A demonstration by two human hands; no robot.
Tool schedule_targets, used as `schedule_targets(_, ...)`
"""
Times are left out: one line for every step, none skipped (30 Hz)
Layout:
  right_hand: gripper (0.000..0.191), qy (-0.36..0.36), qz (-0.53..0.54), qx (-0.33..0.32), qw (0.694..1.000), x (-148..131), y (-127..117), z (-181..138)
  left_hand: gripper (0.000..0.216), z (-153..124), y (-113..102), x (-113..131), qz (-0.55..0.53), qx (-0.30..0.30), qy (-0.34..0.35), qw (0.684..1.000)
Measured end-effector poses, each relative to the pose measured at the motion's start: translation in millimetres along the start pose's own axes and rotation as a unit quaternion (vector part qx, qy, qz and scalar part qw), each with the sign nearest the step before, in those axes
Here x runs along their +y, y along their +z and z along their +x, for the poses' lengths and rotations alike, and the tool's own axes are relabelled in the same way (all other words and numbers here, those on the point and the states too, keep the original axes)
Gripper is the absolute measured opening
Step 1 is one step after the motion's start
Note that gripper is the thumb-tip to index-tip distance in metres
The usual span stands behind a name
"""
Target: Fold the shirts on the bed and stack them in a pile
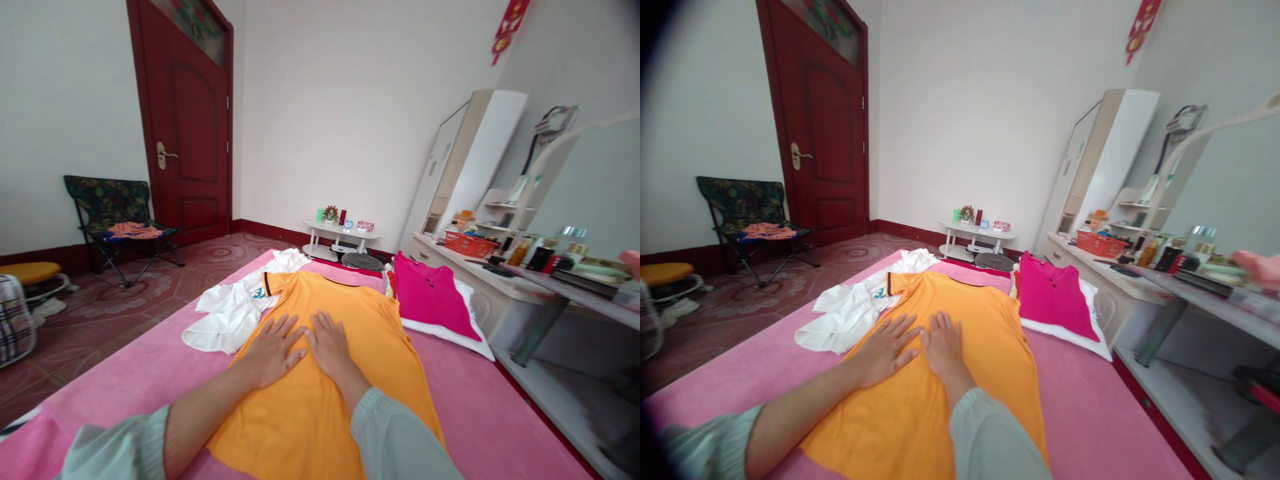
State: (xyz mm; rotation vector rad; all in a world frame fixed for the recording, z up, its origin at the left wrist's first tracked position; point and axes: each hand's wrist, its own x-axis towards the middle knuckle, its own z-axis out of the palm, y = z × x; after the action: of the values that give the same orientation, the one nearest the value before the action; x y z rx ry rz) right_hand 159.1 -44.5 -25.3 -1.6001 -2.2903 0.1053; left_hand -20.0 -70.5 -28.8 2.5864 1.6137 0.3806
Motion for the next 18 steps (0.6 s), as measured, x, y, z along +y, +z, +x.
schedule_targets(0.052, -0.003, 0.004, -0.005, 1.000, 2.1, 2.4, 0.2, 0.064, -0.3, 0.0, 0.0, -0.002, -0.001, -0.001, 1.000)
schedule_targets(0.052, -0.006, 0.008, -0.008, 1.000, 4.0, 3.0, 0.3, 0.064, -0.6, 0.0, -0.1, -0.005, -0.002, -0.001, 1.000)
schedule_targets(0.052, -0.008, 0.014, -0.012, 1.000, 5.6, 2.4, 0.3, 0.063, -0.8, -0.2, -0.2, -0.009, -0.003, -0.001, 1.000)
schedule_targets(0.051, -0.010, 0.020, -0.016, 1.000, 6.7, 1.1, 0.2, 0.062, -0.8, -0.6, -0.5, -0.013, -0.003, 0.000, 1.000)
schedule_targets(0.051, -0.009, 0.026, -0.018, 0.999, 7.3, -0.6, 0.2, 0.062, -0.1, -1.5, -1.2, -0.018, -0.002, 0.003, 1.000)
schedule_targets(0.050, -0.006, 0.032, -0.018, 0.999, 7.5, -2.1, 0.2, 0.061, 1.3, -3.0, -2.4, -0.025, -0.001, 0.010, 1.000)
schedule_targets(0.050, -0.004, 0.037, -0.018, 0.999, 7.5, -3.3, 0.2, 0.059, 4.0, -5.3, -4.4, -0.035, 0.002, 0.015, 0.999)
schedule_targets(0.049, -0.004, 0.043, -0.015, 0.999, 7.3, -4.0, 0.4, 0.057, 8.0, -8.5, -7.4, -0.048, 0.010, 0.012, 0.999)
schedule_targets(0.048, -0.004, 0.049, -0.012, 0.999, 7.2, -4.4, 0.6, 0.054, 13.5, -12.8, -11.6, -0.064, 0.027, -0.005, 0.998)
schedule_targets(0.047, -0.004, 0.054, -0.010, 0.998, 7.1, -4.5, 0.8, 0.050, 20.6, -18.1, -17.1, -0.081, 0.052, -0.038, 0.995)
schedule_targets(0.046, -0.004, 0.060, -0.008, 0.998, 7.2, -4.3, 1.0, 0.047, 29.0, -24.2, -23.9, -0.094, 0.084, -0.085, 0.988)
schedule_targets(0.046, -0.003, 0.065, -0.005, 0.998, 7.4, -3.9, 1.1, 0.047, 38.7, -30.8, -32.0, -0.099, 0.119, -0.140, 0.978)
schedule_targets(0.046, -0.002, 0.070, -0.003, 0.998, 7.7, -3.4, 1.1, 0.049, 49.2, -37.6, -41.0, -0.099, 0.149, -0.197, 0.964)
schedule_targets(0.046, -0.002, 0.073, -0.001, 0.997, 8.1, -2.8, 1.1, 0.054, 60.1, -43.9, -50.6, -0.097, 0.167, -0.246, 0.950)
schedule_targets(0.046, -0.001, 0.076, 0.000, 0.997, 8.6, -2.1, 1.1, 0.060, 71.0, -49.3, -60.3, -0.101, 0.168, -0.290, 0.937)
schedule_targets(0.046, 0.000, 0.077, 0.000, 0.997, 9.1, -1.4, 1.1, 0.064, 81.5, -53.5, -69.5, -0.124, 0.148, -0.331, 0.924)
schedule_targets(0.046, 0.000, 0.078, 0.001, 0.997, 9.6, -0.8, 1.1, 0.067, 91.2, -56.3, -77.9, -0.154, 0.116, -0.366, 0.910)
schedule_targets(0.046, 0.002, 0.078, 0.002, 0.997, 10.0, -0.3, 1.1, 0.068, 99.7, -57.5, -84.9, -0.174, 0.085, -0.386, 0.902)
